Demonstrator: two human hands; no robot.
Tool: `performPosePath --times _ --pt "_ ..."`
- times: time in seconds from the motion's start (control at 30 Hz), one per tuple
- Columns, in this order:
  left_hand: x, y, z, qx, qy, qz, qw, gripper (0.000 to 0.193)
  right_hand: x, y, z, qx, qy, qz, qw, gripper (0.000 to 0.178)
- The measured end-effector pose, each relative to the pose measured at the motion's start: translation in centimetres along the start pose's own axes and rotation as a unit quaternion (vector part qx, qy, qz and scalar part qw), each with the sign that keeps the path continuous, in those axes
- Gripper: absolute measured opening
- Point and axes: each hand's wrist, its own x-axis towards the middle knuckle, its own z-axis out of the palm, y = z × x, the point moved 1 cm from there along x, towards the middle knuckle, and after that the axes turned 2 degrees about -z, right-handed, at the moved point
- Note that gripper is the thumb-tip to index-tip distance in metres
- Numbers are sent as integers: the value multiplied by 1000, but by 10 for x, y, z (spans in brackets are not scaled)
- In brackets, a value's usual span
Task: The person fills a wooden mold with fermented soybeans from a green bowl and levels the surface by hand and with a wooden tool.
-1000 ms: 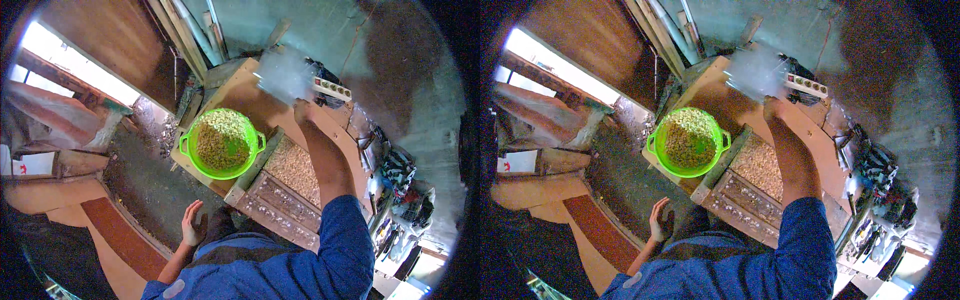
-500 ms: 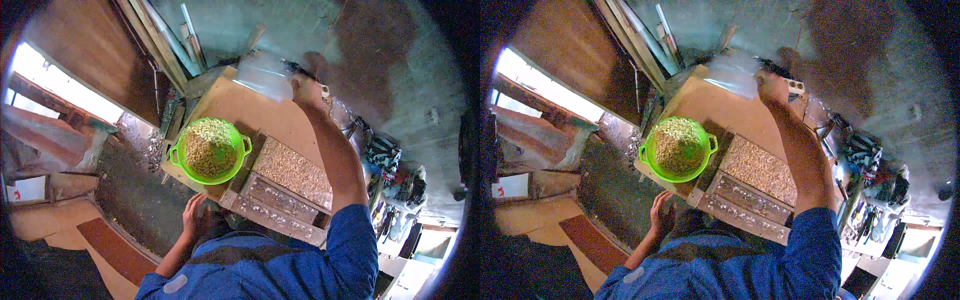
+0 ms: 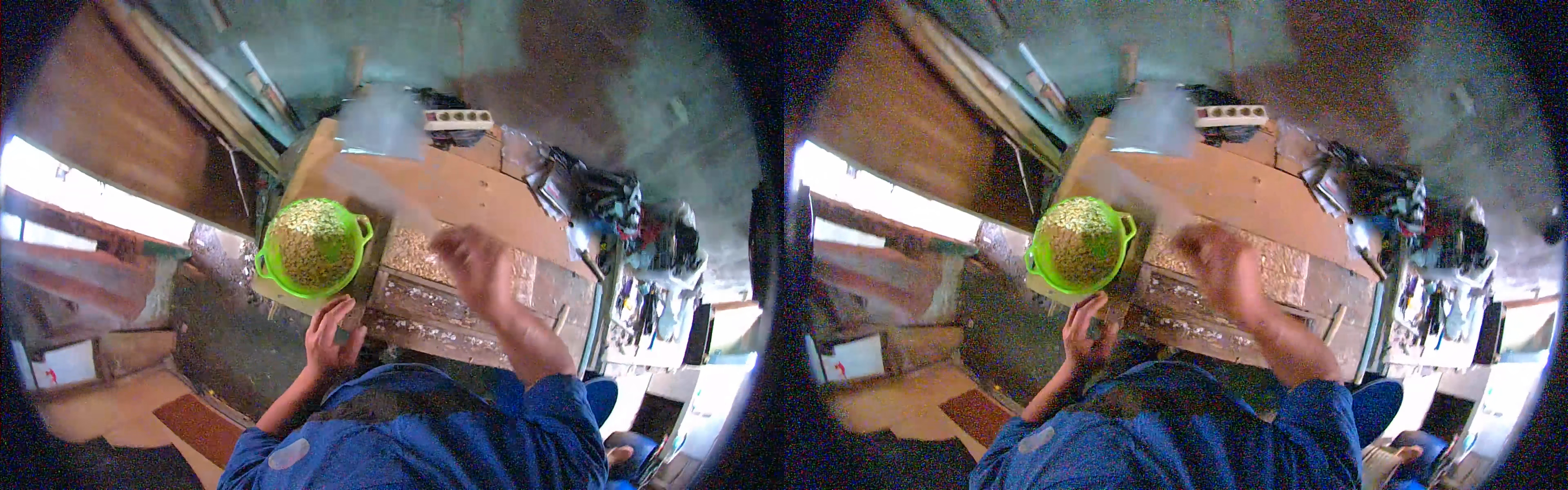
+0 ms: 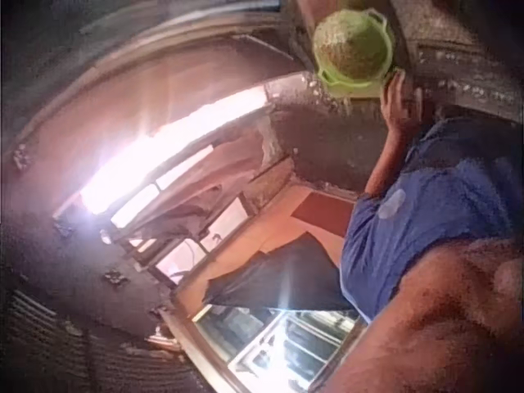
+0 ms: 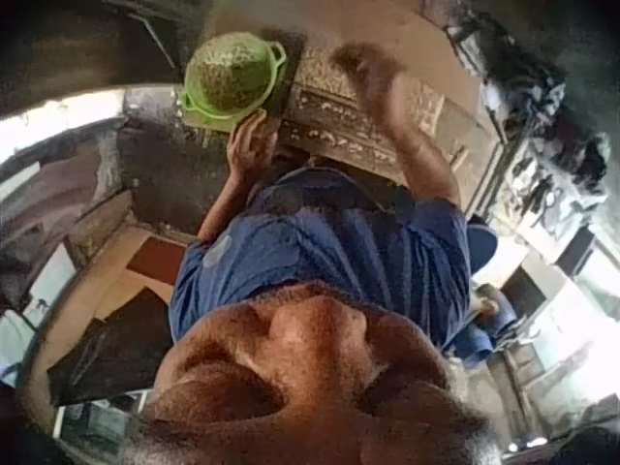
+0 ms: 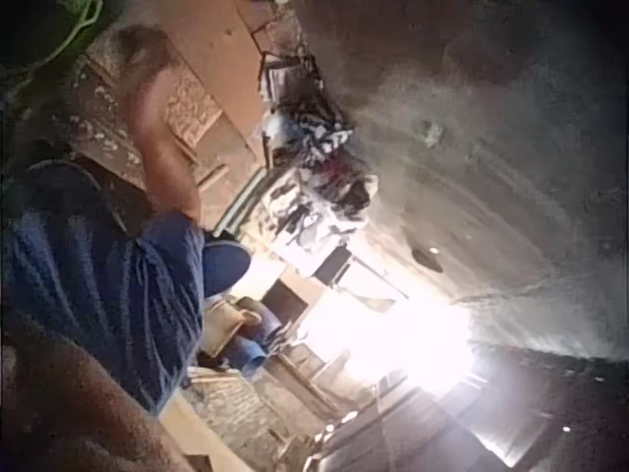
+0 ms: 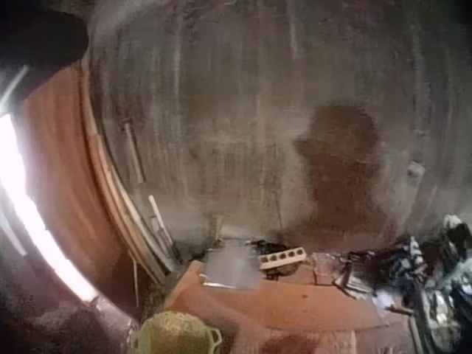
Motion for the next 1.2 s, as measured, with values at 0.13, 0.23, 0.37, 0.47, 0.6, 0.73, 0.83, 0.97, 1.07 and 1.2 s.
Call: performPosePath --times 0.13,0.23,0.37,0.47,0.6,0.73,0.83,0.97,1.07,1.2 --pt "2 46 7 -65 -66 37 995 51 -65 -37 6 93 -84 -9 992 12" --pt "-4 60 19 -18 -94 93 991 38 -97 -42 14 271 -33 29 962 13" --pt "-23 73 29 -3 -120 73 990 28 -125 -34 4 294 -72 91 949 16" --pt "-38 88 34 -29 -128 67 989 20 -147 -24 1 316 -52 76 944 20" --pt "-50 102 41 -28 -81 92 992 11 -170 -16 -13 301 -55 37 951 23" --pt "-67 108 43 -48 18 -23 998 14 -192 -2 -20 312 -111 39 943 20" --pt "-77 116 48 -74 32 -19 997 13 -201 1 -26 306 -87 -3 948 16" --pt "-80 134 55 -149 53 -41 987 10 -208 4 -40 267 -44 -26 962 11" --pt "-80 142 55 -254 65 -89 961 11 -211 10 -54 255 12 -61 965 11" --pt "-81 143 44 -271 -8 -127 954 32 -210 18 -84 220 16 -33 975 10"
